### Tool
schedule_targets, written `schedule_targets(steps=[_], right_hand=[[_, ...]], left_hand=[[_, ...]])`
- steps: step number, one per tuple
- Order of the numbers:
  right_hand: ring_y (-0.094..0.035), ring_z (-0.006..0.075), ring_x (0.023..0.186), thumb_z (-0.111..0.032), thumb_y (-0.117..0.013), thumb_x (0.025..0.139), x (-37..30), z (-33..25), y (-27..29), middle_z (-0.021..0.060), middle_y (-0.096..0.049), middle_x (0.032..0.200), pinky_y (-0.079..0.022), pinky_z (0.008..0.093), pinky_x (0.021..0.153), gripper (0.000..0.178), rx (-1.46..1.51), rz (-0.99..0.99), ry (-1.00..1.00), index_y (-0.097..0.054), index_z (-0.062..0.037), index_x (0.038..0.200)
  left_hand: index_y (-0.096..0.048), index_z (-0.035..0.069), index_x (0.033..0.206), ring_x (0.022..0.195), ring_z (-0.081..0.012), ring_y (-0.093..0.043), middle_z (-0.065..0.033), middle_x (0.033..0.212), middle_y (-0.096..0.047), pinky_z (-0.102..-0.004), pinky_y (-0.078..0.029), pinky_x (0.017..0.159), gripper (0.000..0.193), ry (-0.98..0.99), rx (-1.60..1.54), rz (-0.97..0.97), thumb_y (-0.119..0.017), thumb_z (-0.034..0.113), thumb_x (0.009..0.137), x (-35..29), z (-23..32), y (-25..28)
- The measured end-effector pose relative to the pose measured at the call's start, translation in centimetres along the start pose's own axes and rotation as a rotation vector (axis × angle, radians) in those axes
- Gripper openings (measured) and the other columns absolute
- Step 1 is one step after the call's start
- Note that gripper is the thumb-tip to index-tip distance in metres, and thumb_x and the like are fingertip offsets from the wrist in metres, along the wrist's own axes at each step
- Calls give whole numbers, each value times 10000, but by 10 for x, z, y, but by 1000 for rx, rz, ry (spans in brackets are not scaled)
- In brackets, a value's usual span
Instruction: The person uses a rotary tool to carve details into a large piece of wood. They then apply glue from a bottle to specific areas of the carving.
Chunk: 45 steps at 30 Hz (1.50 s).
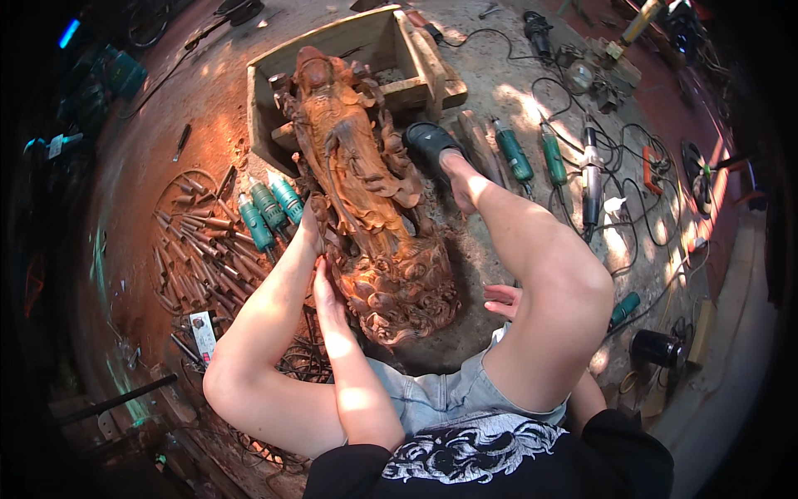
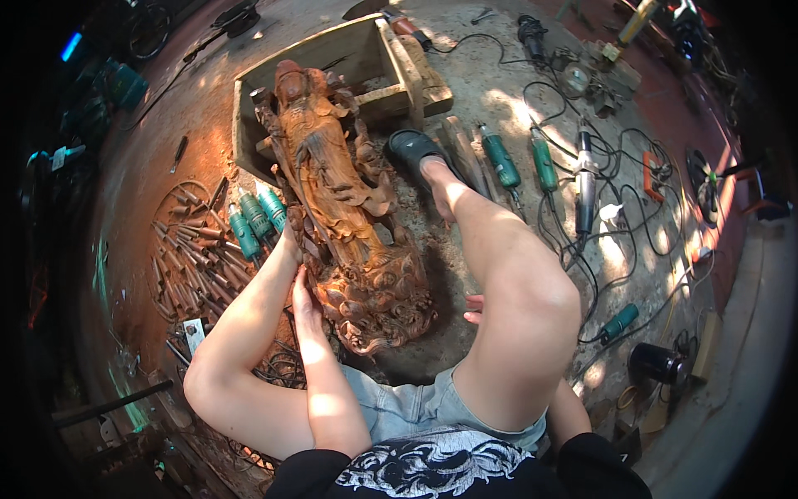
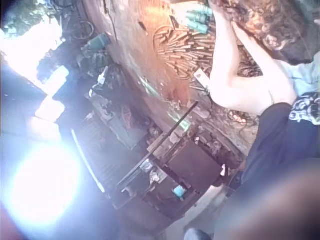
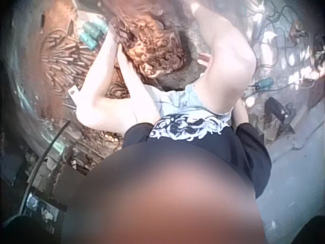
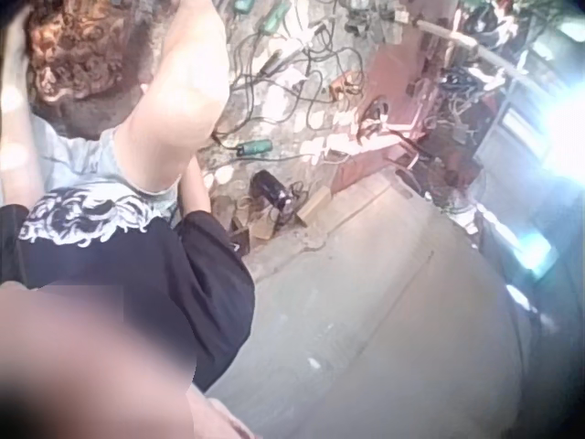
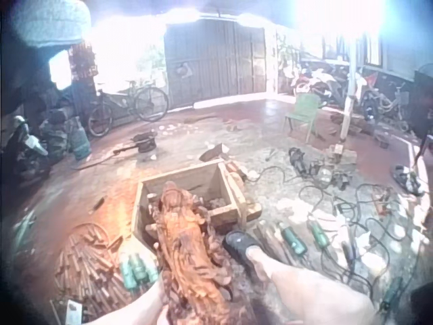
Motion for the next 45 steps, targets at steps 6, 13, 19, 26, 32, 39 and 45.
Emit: schedule_targets(steps=[6,13,19,26,32,39,45], right_hand=[[-693,231,1219,-279,-770,1020,-43,-3,20,155,-697,1385,-549,375,1077,558,-8,243,15,-598,-6,1475],[-709,206,1170,-265,-757,1030,-141,9,169,142,-713,1357,-559,357,1053,521,547,922,67,-612,-12,1461],[-730,156,1086,-209,-721,1048,-143,-85,248,114,-739,1318,-573,307,967,428,353,838,362,-642,-40,1433],[-721,201,1156,-163,-727,1031,-27,-75,126,132,-732,1339,-560,315,921,488,298,324,162,-598,-18,1479],[-704,223,1208,-162,-718,1048,-3,-40,75,164,-668,1441,-571,330,963,533,231,39,-22,-546,-8,1528],[-419,278,1553,-311,-712,1062,15,-49,67,125,-347,1743,-441,422,1171,803,298,-79,72,-281,-94,1705],[-196,324,1650,-511,-873,875,12,-54,52,156,-160,1800,-305,535,1264,1213,344,-216,64,-110,-150,1746]], left_hand=[[-633,43,1403,1256,-245,-637,-93,1361,-696,-422,-505,1097,571,144,106,-73,-534,527,1115,-60,62,-37],[-604,26,1447,1214,-272,-696,-134,1356,-712,-432,-563,1039,586,238,28,-2,-443,503,1146,-52,-37,-86],[-618,26,1426,1175,-281,-715,-144,1320,-727,-440,-581,1008,580,243,-12,-2,-437,500,1144,-46,-33,-59],[-651,25,1369,1085,-297,-750,-164,1231,-756,-459,-615,941,592,182,20,50,-425,520,1133,-54,-32,-34],[-637,26,1392,1146,-271,-728,-150,1275,-742,-444,-598,975,625,259,-5,55,-415,549,1131,-77,-37,-64],[-322,7,1660,1558,-273,-359,-138,1716,-371,-395,-256,1279,747,22,314,295,-335,561,1158,-129,-40,-146],[-541,-8,1336,1250,-291,-525,-190,1367,-566,-403,-390,1099,553,-211,685,311,-392,495,1161,-152,-51,-180]])
Point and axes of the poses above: each hand's wrist, its own x-axis towards the middle knuckle, its own y-axis out of the back of the hand, z = x × y, the point moved 2 cm from there along x, towards the middle knuckle
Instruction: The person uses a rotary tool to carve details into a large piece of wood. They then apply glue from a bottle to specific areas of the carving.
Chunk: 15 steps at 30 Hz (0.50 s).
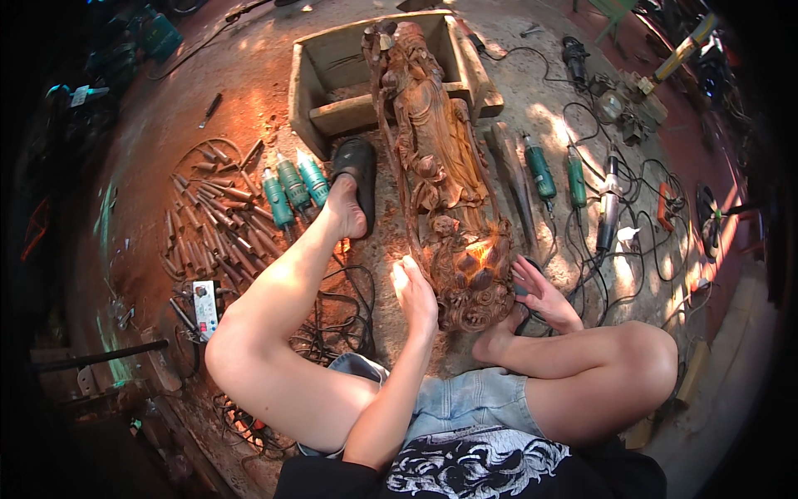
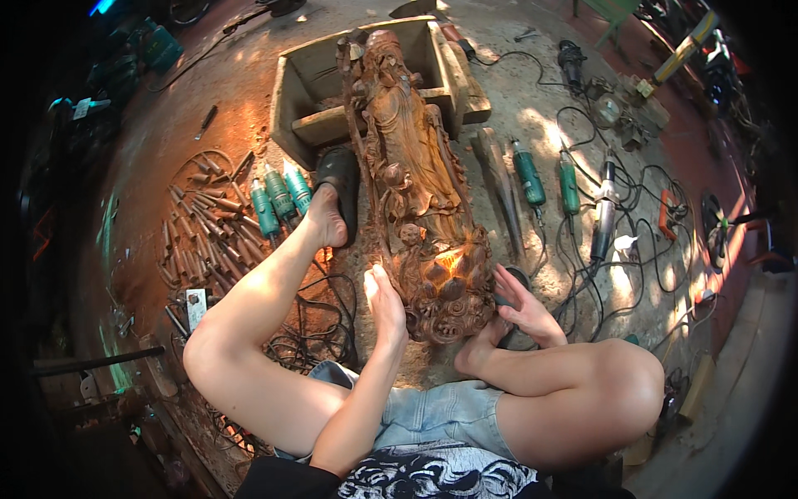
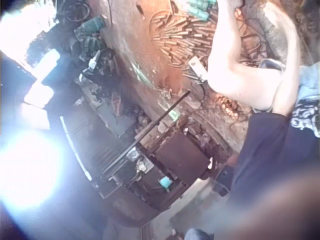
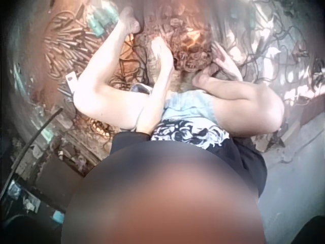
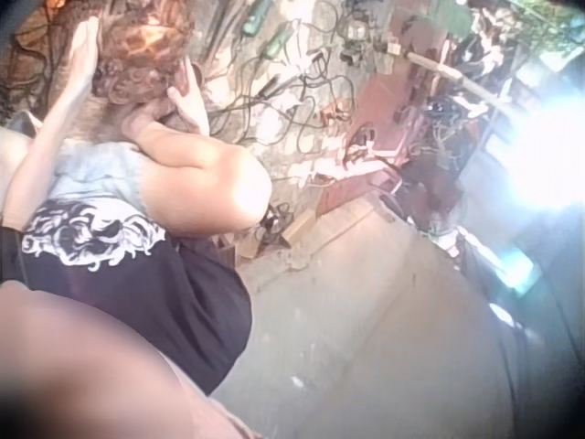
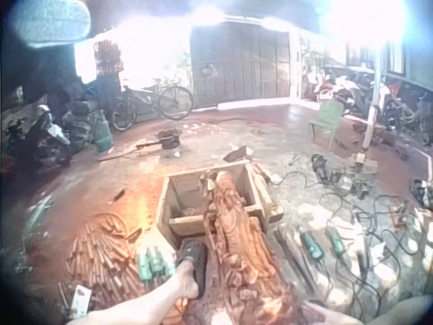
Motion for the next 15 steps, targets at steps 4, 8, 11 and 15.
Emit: schedule_targets(steps=[4,8,11,15], right_hand=[[-165,368,1654,-425,-968,786,8,-11,-16,243,-187,1775,-286,551,1266,1330,-189,64,-110,-92,-139,1745],[-197,365,1646,-336,-963,813,10,-6,-18,240,-218,1766,-347,534,1247,1271,-293,110,-108,-123,-105,1739],[-179,376,1649,-313,-962,816,9,-5,-16,235,-195,1773,-341,534,1254,1251,-175,124,-84,-142,-98,1736],[-81,365,1666,-354,-947,822,0,-1,-5,208,-142,1792,-169,510,1321,1250,105,122,72,-135,-110,1740]], left_hand=[[-564,17,1135,978,-217,-562,-114,1055,-609,-387,-448,928,397,-136,76,48,-421,386,1168,-6,5,1],[-569,23,1231,1065,-199,-605,-116,1181,-649,-360,-467,971,374,-87,-116,95,-385,344,1179,-12,-1,-6],[-534,15,1352,1213,-195,-571,-128,1354,-593,-357,-443,1066,403,-8,-249,49,-371,342,1183,-17,1,-7],[-467,16,1469,1337,-206,-517,-119,1469,-522,-363,-393,1156,443,-43,-303,-21,-372,344,1187,-40,17,-26]])
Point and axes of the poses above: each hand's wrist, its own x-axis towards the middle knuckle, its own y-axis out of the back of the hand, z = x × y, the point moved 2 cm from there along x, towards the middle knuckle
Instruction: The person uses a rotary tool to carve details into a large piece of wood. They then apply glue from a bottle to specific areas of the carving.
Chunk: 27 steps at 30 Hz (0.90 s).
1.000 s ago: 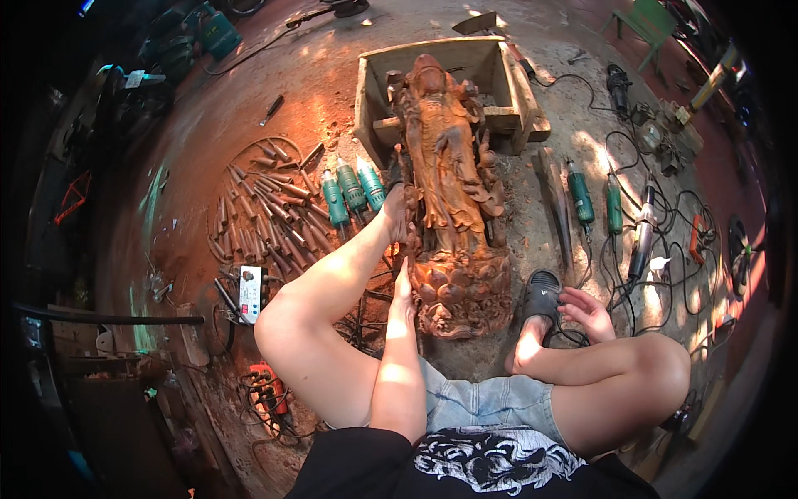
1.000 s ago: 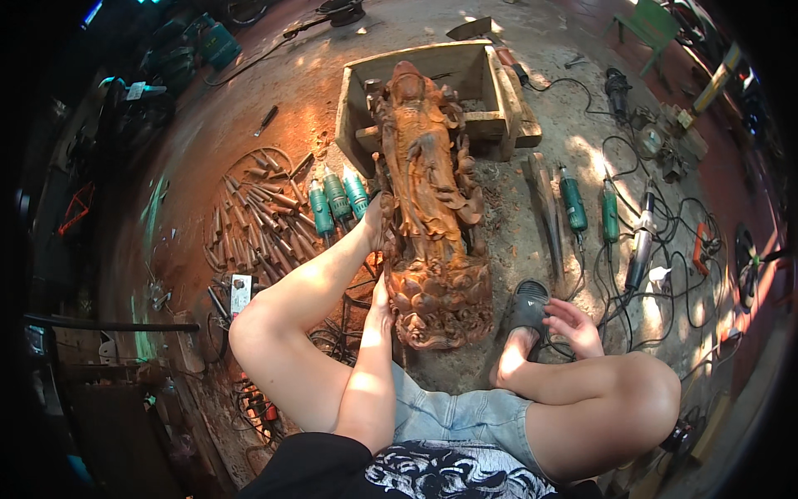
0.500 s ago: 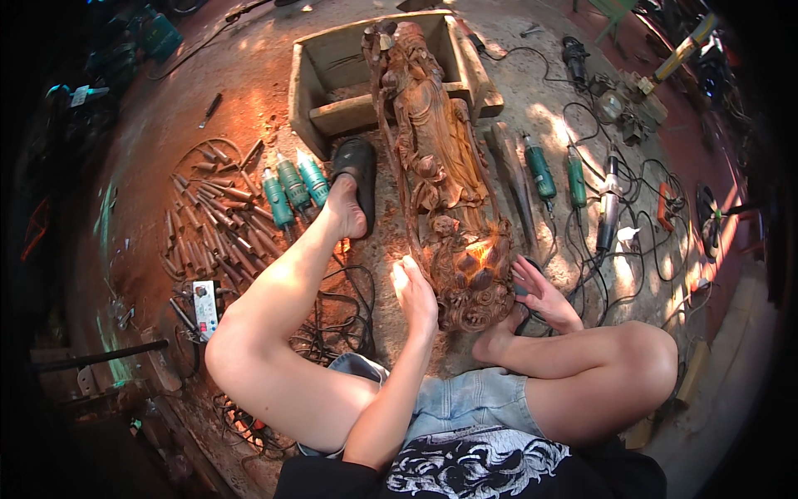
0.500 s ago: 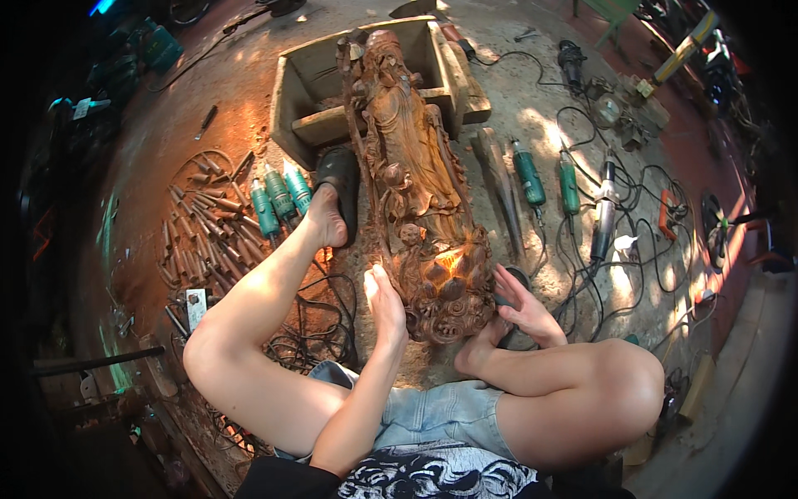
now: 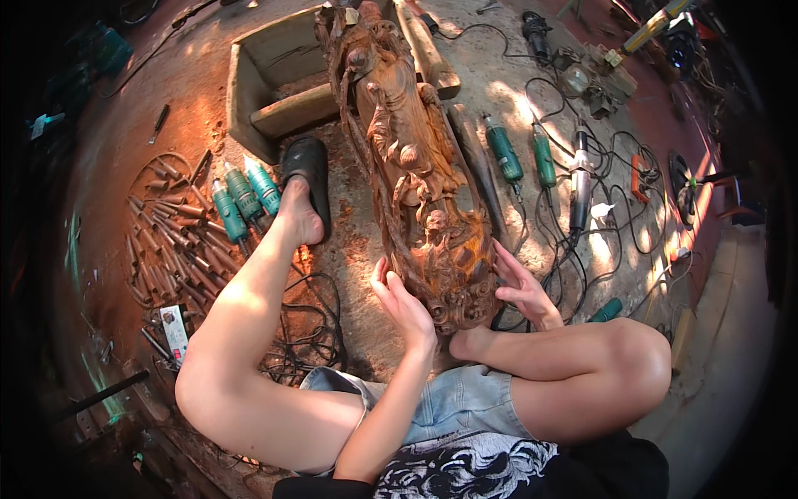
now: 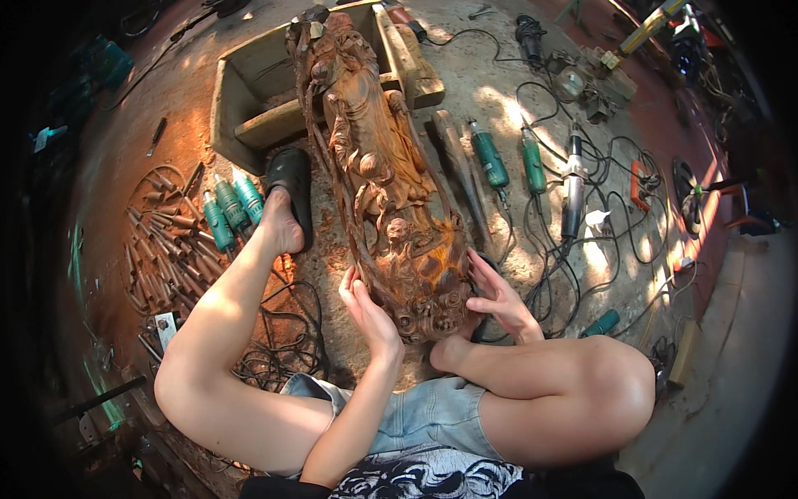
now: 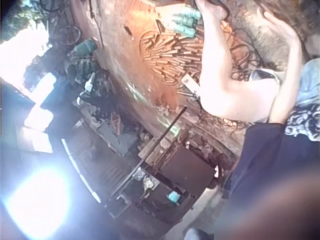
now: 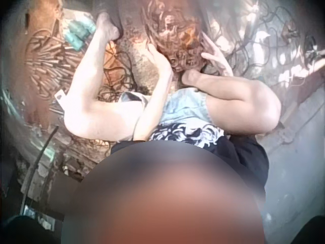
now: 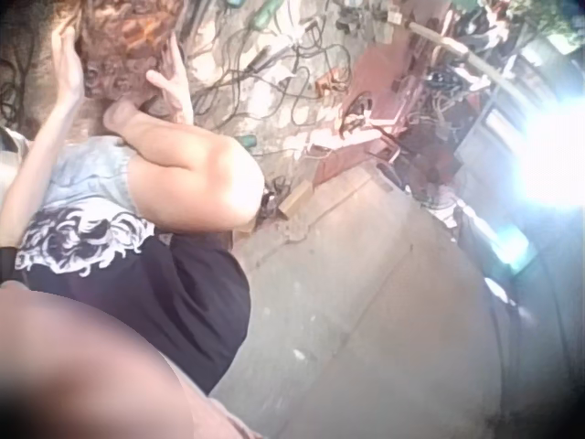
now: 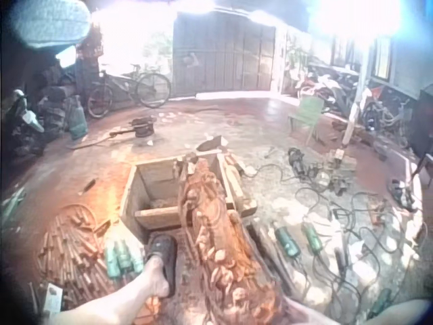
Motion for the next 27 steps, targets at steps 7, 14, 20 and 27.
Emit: schedule_targets(steps=[7,14,20,27], right_hand=[[-257,274,1620,-339,-929,855,10,4,-8,195,-271,1757,-197,407,1316,1232,-280,84,68,-115,-31,1727],[-389,234,1548,-193,-959,821,13,-4,-13,204,-393,1690,-281,380,1286,1190,-115,153,119,-189,42,1697],[-448,237,1507,-180,-890,850,26,14,6,186,-464,1645,-316,374,1265,1016,140,158,166,-322,56,1660],[-491,259,1450,-341,-803,881,20,43,41,213,-506,1591,-348,372,1229,969,140,295,44,-365,89,1630]], left_hand=[[-421,43,1532,1411,-215,-475,-120,1528,-490,-375,-358,1202,467,76,-100,-85,-374,354,1187,-12,8,-9],[-522,95,1445,1232,-187,-586,-86,1375,-627,-356,-442,1081,431,212,-197,-120,-427,408,1164,9,-2,4],[-591,110,1464,1211,-199,-643,-78,1349,-695,-329,-488,982,573,450,-135,-76,-511,555,1112,73,-72,33],[-499,76,1559,1342,-274,-610,-100,1492,-624,-445,-496,1142,752,629,-378,-394,-375,668,1112,21,-61,-34]])
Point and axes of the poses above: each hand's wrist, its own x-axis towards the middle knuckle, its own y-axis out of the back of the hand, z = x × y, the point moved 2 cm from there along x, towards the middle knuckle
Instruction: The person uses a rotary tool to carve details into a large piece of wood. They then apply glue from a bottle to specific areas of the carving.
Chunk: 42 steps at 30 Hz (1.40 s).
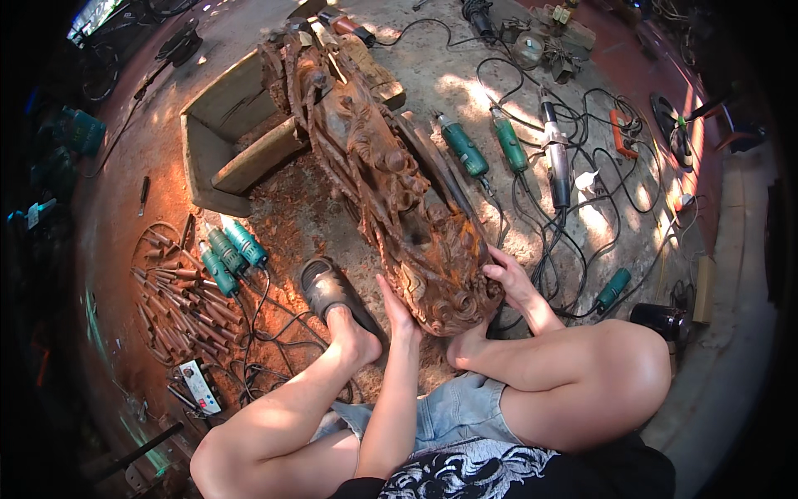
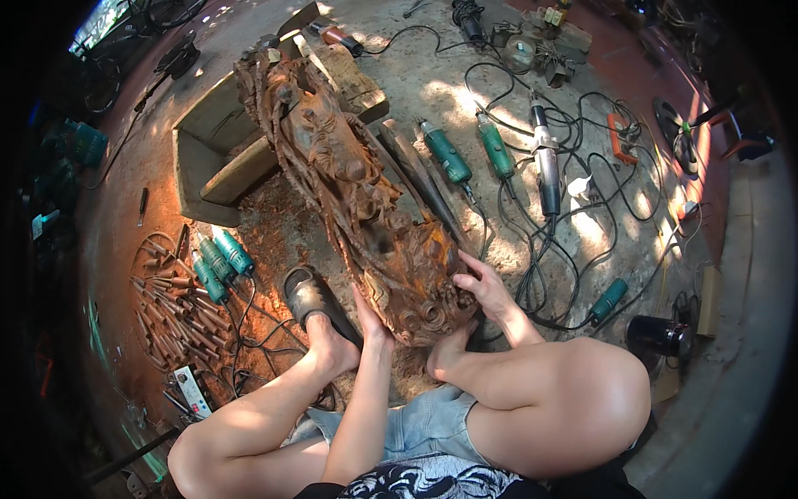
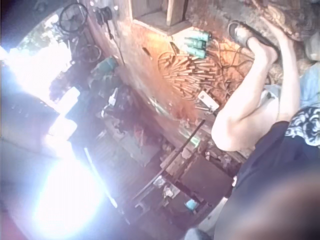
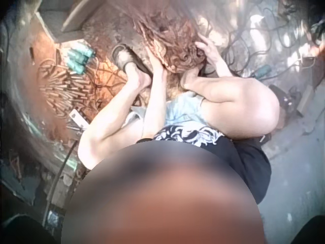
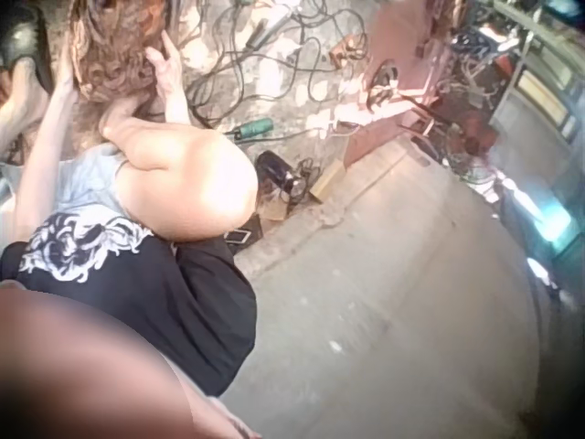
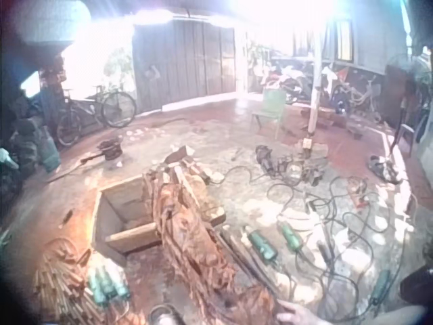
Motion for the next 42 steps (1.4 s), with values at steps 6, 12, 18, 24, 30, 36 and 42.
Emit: schedule_targets(steps=[6,12,18,24,30,36,42], right_hand=[[-499,225,1434,-361,-758,918,-17,-12,-27,170,-515,1585,-356,351,1210,931,9,12,86,-359,66,1642],[-486,237,1447,-450,-706,934,-14,-13,-22,184,-503,1594,-348,365,1216,957,-130,20,108,-336,63,1652],[-481,267,1465,-498,-656,947,-19,-22,-33,220,-531,1571,-340,385,1221,954,-332,61,168,-334,67,1646],[-386,239,1533,-355,-734,961,-24,-26,-45,166,-394,1688,-271,384,1273,961,-217,-26,86,-249,45,1688],[-399,219,1527,-146,-855,908,-37,-40,-60,157,-425,1673,-281,365,1273,984,-205,-111,91,-270,74,1668],[-420,212,1514,-137,-825,946,-41,-27,-72,154,-442,1667,-312,355,1259,929,-114,-109,38,-280,53,1674],[-387,225,1540,-114,-756,970,-34,-6,-77,151,-395,1694,-299,382,1273,894,-126,-153,-92,-242,58,1681]], left_hand=[[-570,84,1461,1146,-242,-695,-79,1318,-701,-424,-579,987,647,24,-79,8,-400,610,1125,20,1,16],[-581,79,1438,1107,-246,-705,-81,1274,-715,-416,-582,970,609,14,-116,-9,-400,573,1133,31,-5,23],[-642,94,1265,939,-199,-719,-54,1104,-738,-375,-607,808,471,59,-122,-3,-437,494,1126,35,5,22],[-657,36,1237,933,-274,-727,-116,1095,-740,-433,-626,812,447,73,-184,-54,-505,437,1111,58,-1,60],[-684,18,1157,887,-315,-734,-133,1021,-753,-474,-634,800,415,222,-279,-103,-497,382,1092,86,-2,77],[-662,18,1201,914,-313,-737,-133,1054,-750,-467,-633,825,433,249,-238,-67,-456,386,1105,71,21,98],[-641,17,1245,940,-310,-740,-132,1088,-748,-461,-633,851,455,287,-210,-35,-415,391,1118,63,36,114]])
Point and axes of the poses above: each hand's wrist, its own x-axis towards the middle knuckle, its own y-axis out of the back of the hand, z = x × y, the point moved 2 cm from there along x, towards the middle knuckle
